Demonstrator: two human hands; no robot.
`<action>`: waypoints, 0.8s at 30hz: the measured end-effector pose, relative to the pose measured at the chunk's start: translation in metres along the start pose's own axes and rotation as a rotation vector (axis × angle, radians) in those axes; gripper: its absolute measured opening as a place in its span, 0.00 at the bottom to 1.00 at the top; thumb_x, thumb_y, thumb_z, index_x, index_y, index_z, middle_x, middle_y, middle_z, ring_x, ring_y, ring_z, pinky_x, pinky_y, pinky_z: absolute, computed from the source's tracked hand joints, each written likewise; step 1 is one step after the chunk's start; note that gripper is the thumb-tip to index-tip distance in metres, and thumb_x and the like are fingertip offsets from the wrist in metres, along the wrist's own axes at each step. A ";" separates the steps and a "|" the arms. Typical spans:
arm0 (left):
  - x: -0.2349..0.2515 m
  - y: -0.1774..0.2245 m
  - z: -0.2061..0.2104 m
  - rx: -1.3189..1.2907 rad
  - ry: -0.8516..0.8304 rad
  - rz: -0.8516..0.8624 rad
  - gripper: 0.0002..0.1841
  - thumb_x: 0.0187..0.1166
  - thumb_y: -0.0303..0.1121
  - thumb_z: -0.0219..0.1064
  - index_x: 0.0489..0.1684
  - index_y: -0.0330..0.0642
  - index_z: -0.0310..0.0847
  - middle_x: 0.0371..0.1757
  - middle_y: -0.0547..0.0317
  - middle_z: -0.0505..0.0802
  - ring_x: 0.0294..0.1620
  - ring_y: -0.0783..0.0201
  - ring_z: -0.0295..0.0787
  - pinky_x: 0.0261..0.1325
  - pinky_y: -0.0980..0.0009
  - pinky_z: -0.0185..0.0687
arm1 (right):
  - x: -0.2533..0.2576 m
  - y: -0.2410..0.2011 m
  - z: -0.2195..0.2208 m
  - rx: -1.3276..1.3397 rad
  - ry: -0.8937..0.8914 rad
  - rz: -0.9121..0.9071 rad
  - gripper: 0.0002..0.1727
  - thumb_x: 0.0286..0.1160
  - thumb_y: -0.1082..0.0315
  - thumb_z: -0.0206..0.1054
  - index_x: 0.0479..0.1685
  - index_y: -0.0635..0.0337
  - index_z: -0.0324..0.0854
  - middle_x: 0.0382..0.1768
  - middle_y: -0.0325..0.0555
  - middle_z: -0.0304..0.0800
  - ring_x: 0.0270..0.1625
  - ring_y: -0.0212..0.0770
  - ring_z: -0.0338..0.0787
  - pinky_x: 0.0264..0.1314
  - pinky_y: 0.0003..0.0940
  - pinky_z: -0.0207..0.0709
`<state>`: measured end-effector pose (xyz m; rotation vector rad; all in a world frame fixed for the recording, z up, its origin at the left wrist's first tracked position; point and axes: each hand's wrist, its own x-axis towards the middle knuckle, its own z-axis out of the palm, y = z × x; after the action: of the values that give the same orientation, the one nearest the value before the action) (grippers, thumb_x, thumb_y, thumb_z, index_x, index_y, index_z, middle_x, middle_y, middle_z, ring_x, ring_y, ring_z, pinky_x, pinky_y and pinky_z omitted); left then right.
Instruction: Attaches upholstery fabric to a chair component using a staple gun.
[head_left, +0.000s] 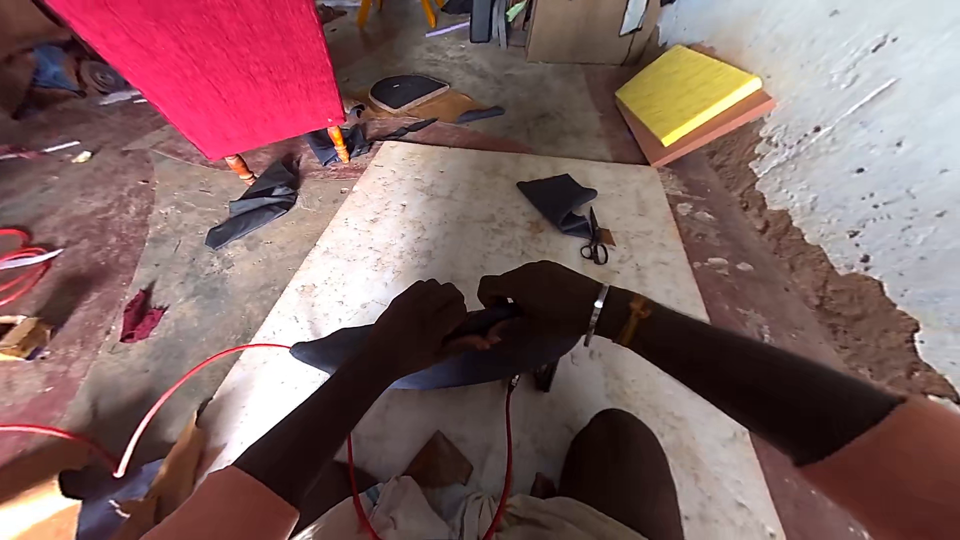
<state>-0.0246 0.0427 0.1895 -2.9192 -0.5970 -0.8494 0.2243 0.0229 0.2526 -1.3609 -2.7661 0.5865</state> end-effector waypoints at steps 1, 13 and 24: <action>0.001 0.001 0.001 0.006 0.006 0.029 0.27 0.82 0.62 0.61 0.27 0.46 0.83 0.40 0.59 0.89 0.46 0.61 0.86 0.50 0.65 0.83 | -0.004 0.002 0.002 0.029 0.030 -0.025 0.20 0.70 0.42 0.77 0.44 0.47 0.83 0.32 0.36 0.85 0.36 0.38 0.87 0.36 0.45 0.82; -0.001 0.002 0.002 0.184 0.091 0.201 0.13 0.85 0.44 0.64 0.29 0.50 0.77 0.47 0.62 0.93 0.28 0.63 0.80 0.27 0.69 0.70 | -0.030 0.000 0.025 -0.310 0.251 -0.351 0.08 0.79 0.58 0.69 0.41 0.51 0.86 0.27 0.39 0.79 0.28 0.41 0.84 0.19 0.34 0.73; 0.013 0.006 0.013 0.070 0.128 0.208 0.14 0.86 0.41 0.62 0.27 0.46 0.79 0.29 0.59 0.87 0.21 0.63 0.74 0.23 0.69 0.62 | -0.046 0.007 0.042 -0.359 0.437 -0.359 0.06 0.81 0.67 0.59 0.44 0.53 0.81 0.22 0.38 0.75 0.22 0.40 0.78 0.17 0.33 0.66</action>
<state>-0.0055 0.0439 0.1855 -2.7748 -0.3011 -0.9575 0.2515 -0.0220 0.2186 -0.8474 -2.7089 -0.2073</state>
